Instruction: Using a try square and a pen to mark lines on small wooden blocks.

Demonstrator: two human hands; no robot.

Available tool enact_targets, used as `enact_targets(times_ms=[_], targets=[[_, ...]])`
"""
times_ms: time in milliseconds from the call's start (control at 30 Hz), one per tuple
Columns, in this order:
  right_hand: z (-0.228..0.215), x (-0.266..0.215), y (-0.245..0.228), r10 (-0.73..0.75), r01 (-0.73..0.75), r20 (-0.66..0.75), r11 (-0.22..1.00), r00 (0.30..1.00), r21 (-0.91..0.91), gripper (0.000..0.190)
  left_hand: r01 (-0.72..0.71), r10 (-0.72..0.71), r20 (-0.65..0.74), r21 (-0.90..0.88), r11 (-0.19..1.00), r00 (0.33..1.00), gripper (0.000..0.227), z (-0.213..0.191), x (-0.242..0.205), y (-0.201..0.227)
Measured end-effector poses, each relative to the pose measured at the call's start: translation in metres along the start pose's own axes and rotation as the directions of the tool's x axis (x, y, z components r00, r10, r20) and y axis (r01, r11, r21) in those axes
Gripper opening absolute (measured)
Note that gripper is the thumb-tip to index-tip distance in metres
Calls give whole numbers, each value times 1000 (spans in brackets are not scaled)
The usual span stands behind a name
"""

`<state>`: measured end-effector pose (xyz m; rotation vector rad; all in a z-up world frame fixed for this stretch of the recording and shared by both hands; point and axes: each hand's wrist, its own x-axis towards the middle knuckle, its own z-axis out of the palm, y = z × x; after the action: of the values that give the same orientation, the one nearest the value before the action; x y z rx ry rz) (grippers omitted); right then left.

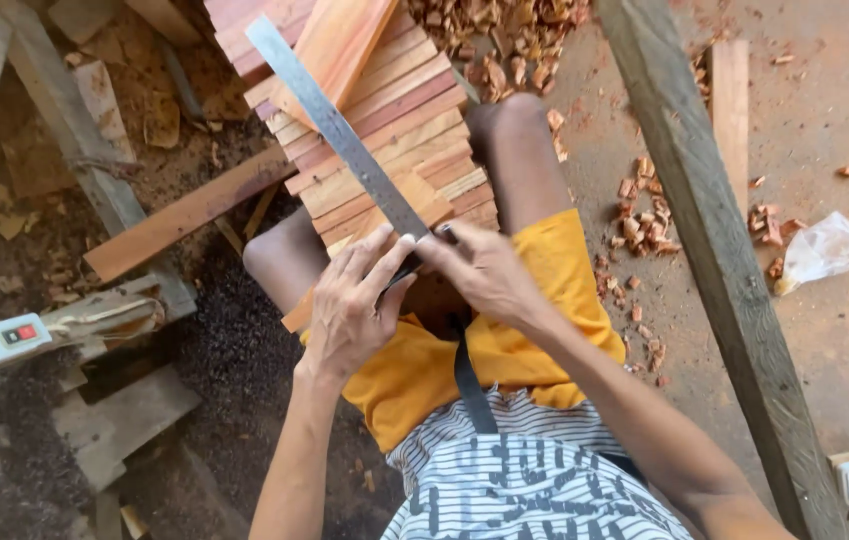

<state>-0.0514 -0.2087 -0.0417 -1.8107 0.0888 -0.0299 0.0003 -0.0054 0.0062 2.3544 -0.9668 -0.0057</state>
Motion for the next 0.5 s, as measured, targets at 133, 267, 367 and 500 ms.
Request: enact_targets(times_ms=[133,267,367,500], targets=[[7,0,11,322,-334,107,822,941,461,18,47,-43,48,-86,995,998,52,-11,-5,-7],[-45,-1,-4,257,-229,-183,960,949,164,15,208,-212,94,46,977,973,55,-34,9,-13],[-81,-14,-6,268,-258,-265,963,926,74,24,398,-392,238,21,917,889,36,-25,2,-28],[-94,-24,-3,246,-251,-325,968,913,26,21,316,-320,133,49,947,938,33,-1,-15,-35]])
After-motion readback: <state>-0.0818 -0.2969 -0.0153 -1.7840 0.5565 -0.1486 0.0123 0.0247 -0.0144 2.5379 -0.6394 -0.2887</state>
